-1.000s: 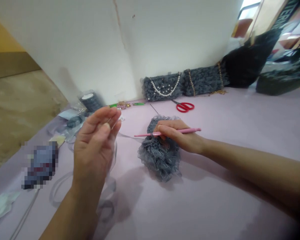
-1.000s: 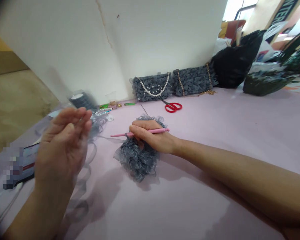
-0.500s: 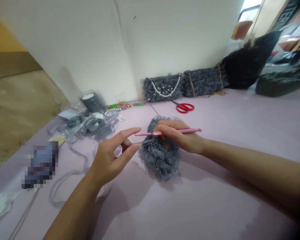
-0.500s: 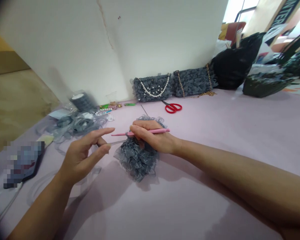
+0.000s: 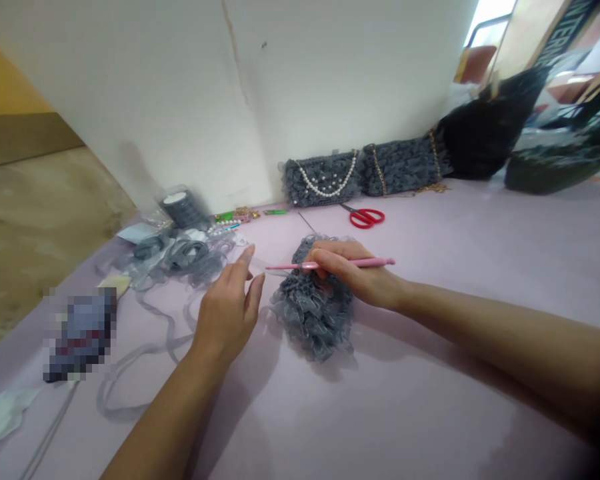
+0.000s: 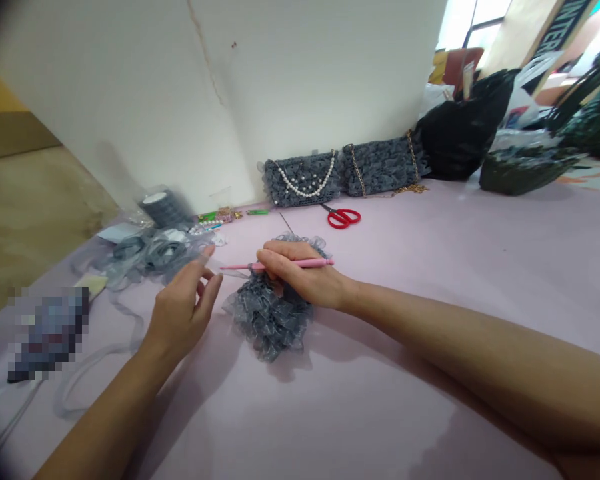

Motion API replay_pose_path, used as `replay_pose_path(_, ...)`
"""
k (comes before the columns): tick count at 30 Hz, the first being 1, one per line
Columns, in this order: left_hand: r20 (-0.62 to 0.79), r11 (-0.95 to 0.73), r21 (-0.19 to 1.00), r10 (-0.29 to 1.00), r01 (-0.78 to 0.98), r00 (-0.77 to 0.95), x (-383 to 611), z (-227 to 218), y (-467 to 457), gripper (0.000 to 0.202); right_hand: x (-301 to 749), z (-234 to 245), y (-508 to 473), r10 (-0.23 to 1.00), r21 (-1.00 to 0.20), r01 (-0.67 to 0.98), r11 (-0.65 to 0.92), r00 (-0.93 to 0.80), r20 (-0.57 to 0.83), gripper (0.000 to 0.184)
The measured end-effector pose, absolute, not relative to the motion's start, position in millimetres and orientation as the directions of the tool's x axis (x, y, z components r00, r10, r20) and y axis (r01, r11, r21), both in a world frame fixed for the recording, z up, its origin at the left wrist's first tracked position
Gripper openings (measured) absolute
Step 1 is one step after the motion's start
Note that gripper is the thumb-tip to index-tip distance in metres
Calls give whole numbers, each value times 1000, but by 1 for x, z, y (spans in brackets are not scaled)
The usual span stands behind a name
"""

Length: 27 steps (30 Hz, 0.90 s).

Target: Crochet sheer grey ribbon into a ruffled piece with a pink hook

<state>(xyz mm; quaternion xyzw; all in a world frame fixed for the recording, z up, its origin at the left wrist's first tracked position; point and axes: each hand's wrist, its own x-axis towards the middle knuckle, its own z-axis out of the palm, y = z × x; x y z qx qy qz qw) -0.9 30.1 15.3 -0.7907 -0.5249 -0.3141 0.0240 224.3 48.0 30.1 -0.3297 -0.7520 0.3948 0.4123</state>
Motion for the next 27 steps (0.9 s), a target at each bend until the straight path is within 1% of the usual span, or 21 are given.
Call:
replay_pose_path(2, 559, -440, 466, 819, 768, 130, 3, 13, 30, 53, 224, 30, 47, 823, -863, 175, 474, -438, 363, 40)
replay_pose_path(4, 567, -447, 627, 824, 638, 20, 8, 10, 30, 58, 223, 29, 47, 827, -861, 180, 475, -425, 368, 39)
replay_pose_path(6, 554, -457, 736, 831, 499, -56, 14, 7, 30, 62, 222, 29, 46, 829, -860, 180, 477, -418, 372, 39)
replay_pose_path(8, 535, -461, 798, 838, 387, -106, 19, 6, 30, 65, 221, 28, 45, 829, -862, 179, 474, -420, 369, 40)
replay_pose_path(11, 510, -462, 848, 846, 260, -156, 25, 5, 32, 70, 219, 27, 42, 830, -867, 178, 465, -428, 358, 39)
replay_pose_path(13, 480, -452, 872, 864, 186, -154, 26, 6, 33, 68, 218, 26, 41, 831, -869, 174, 463, -427, 357, 39)
replay_pose_path(14, 452, -433, 890, 880, 147, -144, 26, 7, 33, 65, 217, 26, 41, 832, -870, 174, 461, -426, 356, 39)
replay_pose_path(18, 311, -312, 950, 946, 0, -94, 23, 8, 34, 43, 216, 23, 41, 842, -885, 166, 435, -424, 334, 40)
replay_pose_path(20, 285, -287, 957, 958, -51, -43, 21, 8, 34, 39, 216, 23, 41, 847, -892, 160, 423, -420, 326, 40)
replay_pose_path(23, 254, -248, 965, 964, -82, 77, 19, 8, 34, 47, 216, 25, 40, 846, -883, 182, 432, -421, 327, 42)
replay_pose_path(27, 118, -96, 990, 967, -106, 225, 17, 9, 33, 64, 216, 27, 39, 841, -873, 198, 446, -426, 333, 42)
